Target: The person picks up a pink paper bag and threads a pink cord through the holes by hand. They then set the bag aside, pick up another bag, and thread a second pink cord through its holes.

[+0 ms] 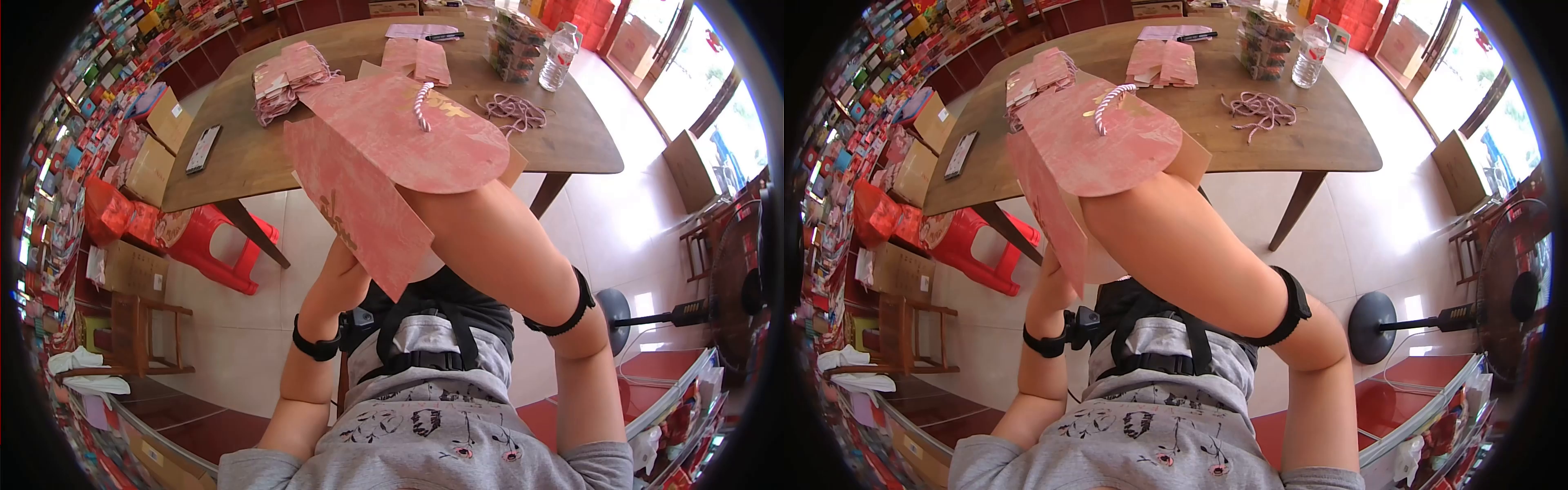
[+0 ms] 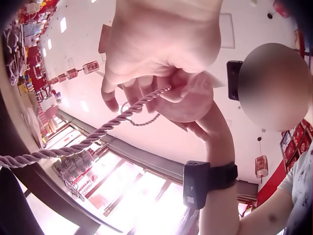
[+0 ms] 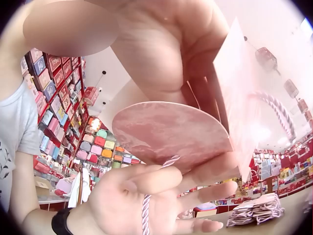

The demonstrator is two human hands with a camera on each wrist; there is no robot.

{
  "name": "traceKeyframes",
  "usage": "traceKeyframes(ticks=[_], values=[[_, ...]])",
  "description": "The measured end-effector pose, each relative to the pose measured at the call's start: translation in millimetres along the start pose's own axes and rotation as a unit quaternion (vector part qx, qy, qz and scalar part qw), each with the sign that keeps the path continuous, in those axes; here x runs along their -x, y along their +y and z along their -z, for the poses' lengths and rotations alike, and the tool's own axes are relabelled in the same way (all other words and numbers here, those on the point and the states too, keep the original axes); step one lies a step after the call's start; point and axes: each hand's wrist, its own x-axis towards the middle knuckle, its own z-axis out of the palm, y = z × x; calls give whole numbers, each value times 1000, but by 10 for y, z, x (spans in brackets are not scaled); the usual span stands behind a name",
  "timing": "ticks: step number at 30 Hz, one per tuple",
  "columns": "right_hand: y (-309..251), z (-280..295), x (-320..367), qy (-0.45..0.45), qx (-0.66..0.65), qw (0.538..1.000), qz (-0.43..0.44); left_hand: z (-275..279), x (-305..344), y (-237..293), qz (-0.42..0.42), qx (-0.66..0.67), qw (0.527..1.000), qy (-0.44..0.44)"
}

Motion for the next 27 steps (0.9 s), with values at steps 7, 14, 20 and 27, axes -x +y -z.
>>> traceKeyframes(ticks=[7,14,20,27], values=[[209,-217,-92,-17,-37,996,77,220,68,-314,110,117,987,30],[279,-185,-203,-35,-44,991,123,294,-67,-133,16,171,985,21],[254,-87,-256,12,117,958,263,35,-53,-169,-52,139,984,101],[218,-40,-260,22,44,974,220,-28,-245,281,2,90,993,83]])
